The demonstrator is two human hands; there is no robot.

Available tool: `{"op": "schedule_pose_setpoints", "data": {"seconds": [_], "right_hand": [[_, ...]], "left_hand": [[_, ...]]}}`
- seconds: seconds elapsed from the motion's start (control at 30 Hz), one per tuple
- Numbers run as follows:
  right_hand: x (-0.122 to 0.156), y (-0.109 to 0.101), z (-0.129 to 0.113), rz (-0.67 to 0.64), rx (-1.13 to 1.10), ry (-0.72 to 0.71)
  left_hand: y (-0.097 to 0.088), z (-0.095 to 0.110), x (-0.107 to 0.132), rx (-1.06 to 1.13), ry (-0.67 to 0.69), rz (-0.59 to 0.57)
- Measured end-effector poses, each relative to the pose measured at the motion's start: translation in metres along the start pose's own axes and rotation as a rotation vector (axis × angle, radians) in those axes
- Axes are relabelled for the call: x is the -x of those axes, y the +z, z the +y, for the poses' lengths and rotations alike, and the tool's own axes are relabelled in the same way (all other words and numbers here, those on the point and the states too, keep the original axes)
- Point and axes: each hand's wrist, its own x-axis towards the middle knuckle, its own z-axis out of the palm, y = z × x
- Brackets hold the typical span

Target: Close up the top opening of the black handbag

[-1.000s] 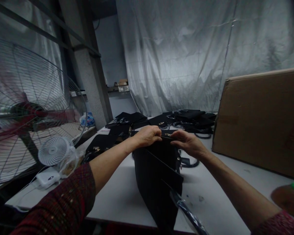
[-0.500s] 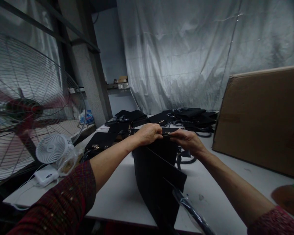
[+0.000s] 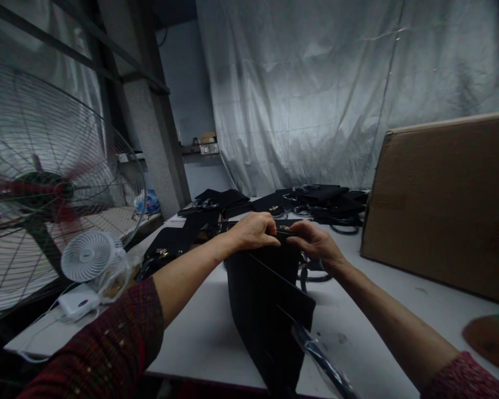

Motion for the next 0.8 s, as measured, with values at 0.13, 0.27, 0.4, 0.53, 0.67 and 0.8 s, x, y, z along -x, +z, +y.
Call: {"op": "schedule_pose_setpoints", "data": {"seconds": [0.13, 0.27, 0.4, 0.53, 0.67, 0.8], "right_hand": [[-0.001, 0.007, 0.000, -0.008, -0.032, 0.024], [0.000, 0.011, -0.003, -0.060, -0.069, 0.036], [0.003, 0.008, -0.011, -0.126, -0.114, 0.045], [0.005, 0.005, -0.017, -0.129, -0.081, 0.057], [0.005, 0.006, -0.018, -0.121, -0.036, 0.063], [0.006, 0.008, -0.018, -0.108, -0.029, 0.056]], "left_hand": [[0.006, 0.000, -0.005, -0.011, 0.024, -0.007], [0.008, 0.000, -0.006, -0.022, 0.070, -0.011], [0.005, 0.000, -0.001, -0.030, 0.113, -0.005], [0.005, 0.002, -0.001, -0.058, 0.131, -0.003], [0.010, 0.003, -0.003, -0.040, 0.090, 0.033], [0.011, 0.003, -0.003, -0.015, 0.067, 0.042]]}}
